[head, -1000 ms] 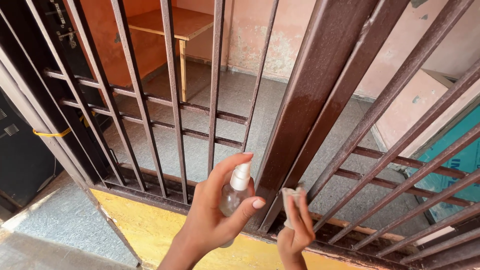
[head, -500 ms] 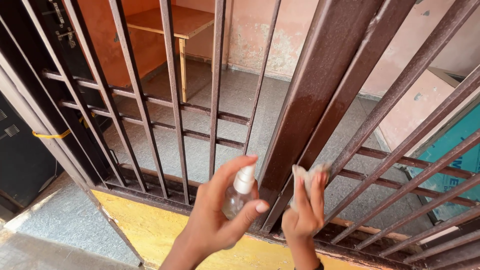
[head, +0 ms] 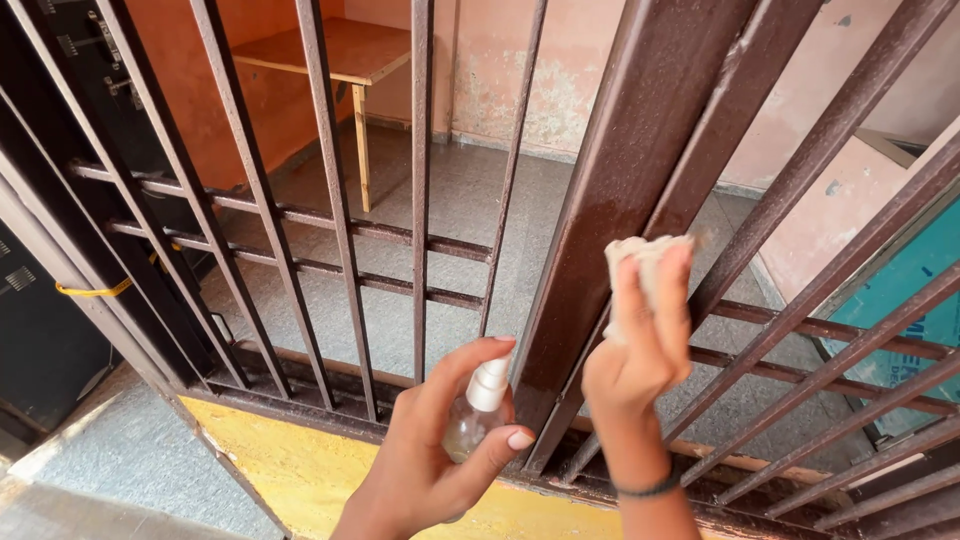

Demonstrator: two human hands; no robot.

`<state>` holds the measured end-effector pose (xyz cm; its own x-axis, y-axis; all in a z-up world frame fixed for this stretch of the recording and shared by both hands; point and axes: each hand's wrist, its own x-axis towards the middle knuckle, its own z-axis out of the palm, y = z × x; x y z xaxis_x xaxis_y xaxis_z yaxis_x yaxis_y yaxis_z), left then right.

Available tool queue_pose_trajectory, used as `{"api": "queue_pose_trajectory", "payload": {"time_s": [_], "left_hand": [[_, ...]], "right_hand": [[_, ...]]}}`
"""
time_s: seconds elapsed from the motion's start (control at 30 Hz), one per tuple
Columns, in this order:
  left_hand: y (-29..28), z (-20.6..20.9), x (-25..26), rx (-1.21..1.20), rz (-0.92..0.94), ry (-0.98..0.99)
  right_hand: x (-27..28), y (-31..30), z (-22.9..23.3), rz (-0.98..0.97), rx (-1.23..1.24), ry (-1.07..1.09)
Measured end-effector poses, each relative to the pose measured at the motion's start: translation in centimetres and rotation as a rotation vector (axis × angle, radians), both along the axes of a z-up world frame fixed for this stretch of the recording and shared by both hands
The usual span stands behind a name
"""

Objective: The person sprays a liquid from a small bottle onto a brown metal gate and wipes the bars with a cloth. The person repeatedly sprays and wipes the same vertical bars of the gate throughout the clip.

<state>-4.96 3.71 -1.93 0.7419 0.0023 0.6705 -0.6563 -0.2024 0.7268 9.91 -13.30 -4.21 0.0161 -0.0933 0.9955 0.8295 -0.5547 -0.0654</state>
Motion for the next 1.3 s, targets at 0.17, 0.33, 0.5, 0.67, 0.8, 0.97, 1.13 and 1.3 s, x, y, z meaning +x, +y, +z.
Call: {"api": "queue_pose_trajectory", "payload": {"time_s": [0.17, 0.33, 0.5, 0.67, 0.8, 0.97, 1.13, 1.3], "left_hand": [[-0.2, -0.2, -0.3, -0.011, -0.018, -0.004], [0.0, -0.1, -0.2, -0.044, -0.016, 0.113], [0.3, -0.4, -0.4, -0.031, -0.019, 0.06], [1.6, -0.4, -0.7, -0.03, 0.031, 0.027], [1.8, -0.4, -0.6, -0.022, 0.028, 0.018], [1.6, -0.4, -0.8, -0.013, 0.021, 0.007], [1.0, 0.1, -0.9, -0.02, 0.001, -0.013], [0.6, 0.3, -1.0, 0.019, 0.005, -0.028]], "right_hand": [[-1.6, 1.5, -1.6, 0.061, 0.206, 0.169], [-1.8, 0.1, 1.4, -0.068, 0.018, 0.021], [-0.2, 0.6, 3.4, -0.024, 0.098, 0.094], [-1.0, 1.0, 1.9, -0.053, 0.18, 0.073], [-0.3, 1.3, 3.2, -0.216, 0.03, -0.016], [-1.9, 3.2, 2.1, -0.156, -0.279, 0.076], [-0.8, 1.2, 4.3, -0.205, -0.154, 0.013], [-2.3, 2.2, 1.4, -0.177, -0.335, 0.054]]}}
